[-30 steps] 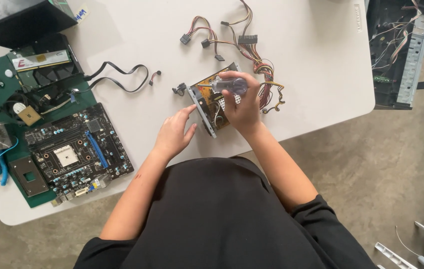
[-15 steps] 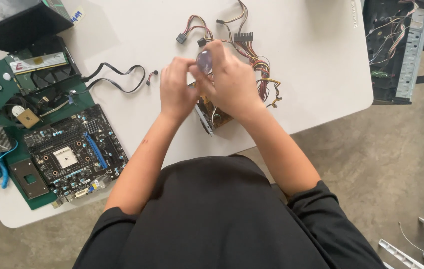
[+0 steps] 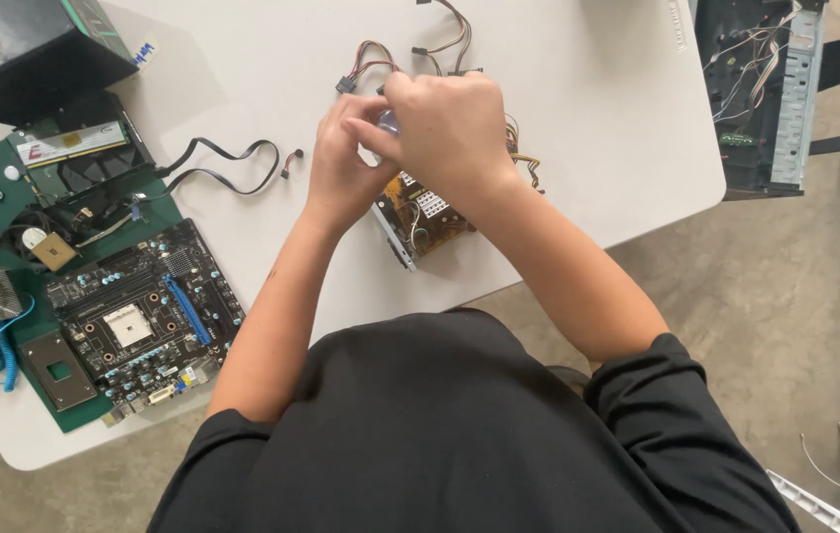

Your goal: Removing the fan and internal components from a computer power supply unit using a screwdriver.

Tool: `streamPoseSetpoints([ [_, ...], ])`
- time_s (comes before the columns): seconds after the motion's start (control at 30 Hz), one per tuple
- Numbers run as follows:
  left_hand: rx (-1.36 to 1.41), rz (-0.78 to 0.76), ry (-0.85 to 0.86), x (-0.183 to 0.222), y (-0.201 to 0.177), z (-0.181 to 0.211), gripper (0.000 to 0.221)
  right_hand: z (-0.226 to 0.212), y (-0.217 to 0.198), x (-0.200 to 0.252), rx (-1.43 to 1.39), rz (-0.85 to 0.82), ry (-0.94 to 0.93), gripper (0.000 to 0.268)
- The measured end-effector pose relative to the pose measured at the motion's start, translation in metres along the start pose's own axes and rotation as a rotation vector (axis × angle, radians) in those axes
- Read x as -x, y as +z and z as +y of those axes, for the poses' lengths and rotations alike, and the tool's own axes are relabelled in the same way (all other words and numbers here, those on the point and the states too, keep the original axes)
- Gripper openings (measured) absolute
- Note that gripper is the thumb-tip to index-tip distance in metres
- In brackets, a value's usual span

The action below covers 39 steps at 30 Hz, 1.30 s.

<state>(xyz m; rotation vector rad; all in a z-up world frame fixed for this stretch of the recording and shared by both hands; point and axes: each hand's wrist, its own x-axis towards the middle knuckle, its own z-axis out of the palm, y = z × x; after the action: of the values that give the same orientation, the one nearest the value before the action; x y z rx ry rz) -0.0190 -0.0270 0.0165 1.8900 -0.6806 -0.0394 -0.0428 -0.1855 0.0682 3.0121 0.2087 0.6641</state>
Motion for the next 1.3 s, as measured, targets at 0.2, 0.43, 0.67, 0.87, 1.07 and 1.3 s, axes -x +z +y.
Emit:
streamPoseSetpoints([
  [0.2, 0.052, -0.206, -0.061, 0.003, -0.021, -0.007, 0.073, 0.012, -0.084, -0.012, -0.44, -0.558, -0.178, 0.066],
  [0.43, 0.158, -0.178, -0.008, 0.001, -0.003, 0.008, 0.036, 0.004, 0.001, 0.005, -0.028, 0.008, -0.148, 0.042],
  [0.67, 0.245, -0.11, -0.079, 0.011, -0.007, -0.023, 0.051, 0.002, -0.05, -0.007, -0.164, -0.327, -0.086, 0.027],
  [0.87, 0.356, -0.329, -0.113, 0.009, -0.02, 0.013, 0.056, 0.001, -0.023, 0.004, -0.224, -0.463, -0.141, 0.013],
  [1.07, 0.157, 0.042, -0.16, 0.019, 0.011, 0.008, 0.035, -0.025, 0.013, 0.018, 0.059, -0.02, 0.019, 0.051],
  [1.3, 0.314, -0.195, 0.015, 0.023, 0.003, -0.028, 0.076, -0.001, -0.076, 0.005, -0.495, -0.517, -0.136, 0.052],
])
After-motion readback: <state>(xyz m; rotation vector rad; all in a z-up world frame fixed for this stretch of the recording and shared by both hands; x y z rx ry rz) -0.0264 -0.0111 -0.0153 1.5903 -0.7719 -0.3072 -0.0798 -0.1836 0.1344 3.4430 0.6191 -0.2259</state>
